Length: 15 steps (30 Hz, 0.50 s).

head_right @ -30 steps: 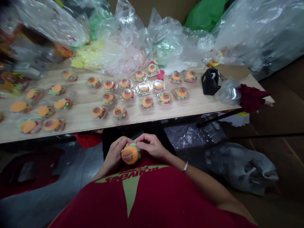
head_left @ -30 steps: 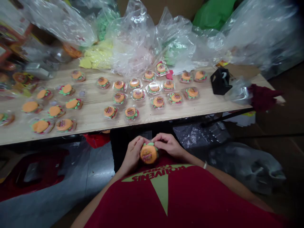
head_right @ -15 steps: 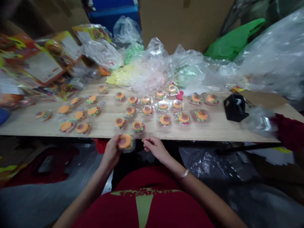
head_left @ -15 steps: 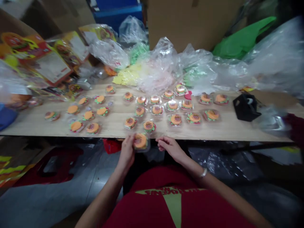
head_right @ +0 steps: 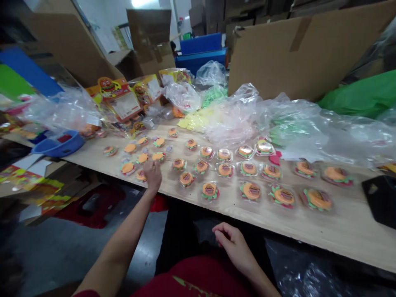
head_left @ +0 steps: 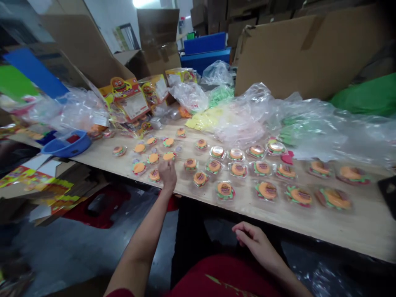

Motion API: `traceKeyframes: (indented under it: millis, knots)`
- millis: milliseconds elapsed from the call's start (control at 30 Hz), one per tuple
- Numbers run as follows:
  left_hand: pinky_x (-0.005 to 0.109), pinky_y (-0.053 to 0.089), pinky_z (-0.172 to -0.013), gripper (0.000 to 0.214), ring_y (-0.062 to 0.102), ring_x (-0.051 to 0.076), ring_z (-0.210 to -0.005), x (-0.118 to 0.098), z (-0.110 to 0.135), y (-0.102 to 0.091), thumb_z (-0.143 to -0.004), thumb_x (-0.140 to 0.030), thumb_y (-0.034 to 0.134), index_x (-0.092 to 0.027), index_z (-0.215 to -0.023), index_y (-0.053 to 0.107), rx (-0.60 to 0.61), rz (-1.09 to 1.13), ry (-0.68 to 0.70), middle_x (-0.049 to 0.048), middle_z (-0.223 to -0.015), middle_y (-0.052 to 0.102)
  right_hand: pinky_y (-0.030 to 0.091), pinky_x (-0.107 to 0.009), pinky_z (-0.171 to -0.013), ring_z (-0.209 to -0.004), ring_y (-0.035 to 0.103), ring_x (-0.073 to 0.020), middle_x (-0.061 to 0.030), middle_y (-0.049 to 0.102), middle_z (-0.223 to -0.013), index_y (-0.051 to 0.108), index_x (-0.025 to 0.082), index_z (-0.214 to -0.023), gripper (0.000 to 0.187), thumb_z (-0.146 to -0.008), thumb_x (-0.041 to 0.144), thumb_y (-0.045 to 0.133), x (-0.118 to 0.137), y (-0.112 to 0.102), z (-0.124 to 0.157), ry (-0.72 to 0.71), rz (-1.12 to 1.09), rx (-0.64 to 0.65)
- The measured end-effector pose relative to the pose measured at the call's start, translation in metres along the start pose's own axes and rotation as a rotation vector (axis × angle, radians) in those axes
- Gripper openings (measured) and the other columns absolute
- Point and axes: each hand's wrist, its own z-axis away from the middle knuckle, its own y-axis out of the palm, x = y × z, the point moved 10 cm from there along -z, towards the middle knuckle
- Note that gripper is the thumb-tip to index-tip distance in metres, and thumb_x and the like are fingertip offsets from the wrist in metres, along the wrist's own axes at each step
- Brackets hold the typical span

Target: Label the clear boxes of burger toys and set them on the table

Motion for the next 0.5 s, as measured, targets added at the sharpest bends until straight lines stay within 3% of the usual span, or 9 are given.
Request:
traceKeyframes:
  millis: [100, 200, 267, 333, 500]
  knots:
    - [0.039, 0.043, -0.084, 0.028, 0.057, 0.025, -0.092, 0.043, 0.007, -0.079, -0.089, -0.027, 0.038, -0.014, -0.09, 0.063, -0.152, -0.091, -0.089, 0.0104, -0.087, 0.062, 0.033, -0.025, -0.056, -0.058, 0.04, -0.0119, 0.0024, 0.045, -0.061, 0.049, 0.017, -0.067, 0.033, -0.084, 0.045, 0.048, 0.004, 0.009, -0.002, -0.01, 0.125, 0.071]
    - [0.041, 0.042, -0.09, 0.037, 0.057, 0.027, -0.099, 0.078, 0.016, -0.131, -0.078, -0.02, 0.054, -0.013, -0.114, 0.057, -0.203, -0.161, -0.144, 0.0124, -0.106, 0.061, 0.031, -0.025, -0.056, -0.059, 0.038, -0.0122, 0.0022, 0.042, -0.059, 0.043, 0.018, -0.061, 0.039, -0.085, 0.048, 0.045, 0.011, 0.036, -0.007, -0.041, 0.228, 0.208]
    - [0.042, 0.042, -0.094, 0.042, 0.056, 0.028, -0.105, 0.097, 0.015, -0.144, -0.072, -0.018, 0.063, -0.015, -0.114, 0.058, -0.196, -0.178, -0.183, 0.0131, -0.114, 0.058, 0.031, -0.025, -0.056, -0.059, 0.039, -0.0128, 0.0013, 0.044, -0.06, 0.045, 0.017, -0.062, 0.041, -0.088, 0.049, 0.039, 0.014, 0.055, -0.009, -0.051, 0.277, 0.291]
    - [0.042, 0.046, -0.09, 0.033, 0.059, 0.026, -0.1, 0.119, 0.006, -0.145, -0.076, -0.022, 0.064, -0.015, -0.108, 0.061, -0.19, -0.17, -0.261, 0.0119, -0.11, 0.061, 0.032, -0.026, -0.057, -0.061, 0.042, -0.0138, 0.0, 0.048, -0.063, 0.047, 0.017, -0.065, 0.04, -0.089, 0.047, 0.037, 0.015, 0.069, -0.012, -0.06, 0.319, 0.332]
    - [0.042, 0.051, -0.083, 0.033, 0.06, 0.021, -0.099, 0.166, -0.041, -0.151, -0.089, -0.032, 0.055, -0.015, -0.118, 0.055, -0.267, -0.135, -0.509, 0.0093, -0.116, 0.059, 0.037, -0.027, -0.064, -0.07, 0.05, -0.0178, -0.0029, 0.057, -0.071, 0.05, 0.018, -0.068, 0.034, -0.087, 0.045, 0.041, 0.008, 0.076, -0.015, -0.068, 0.398, 0.329]
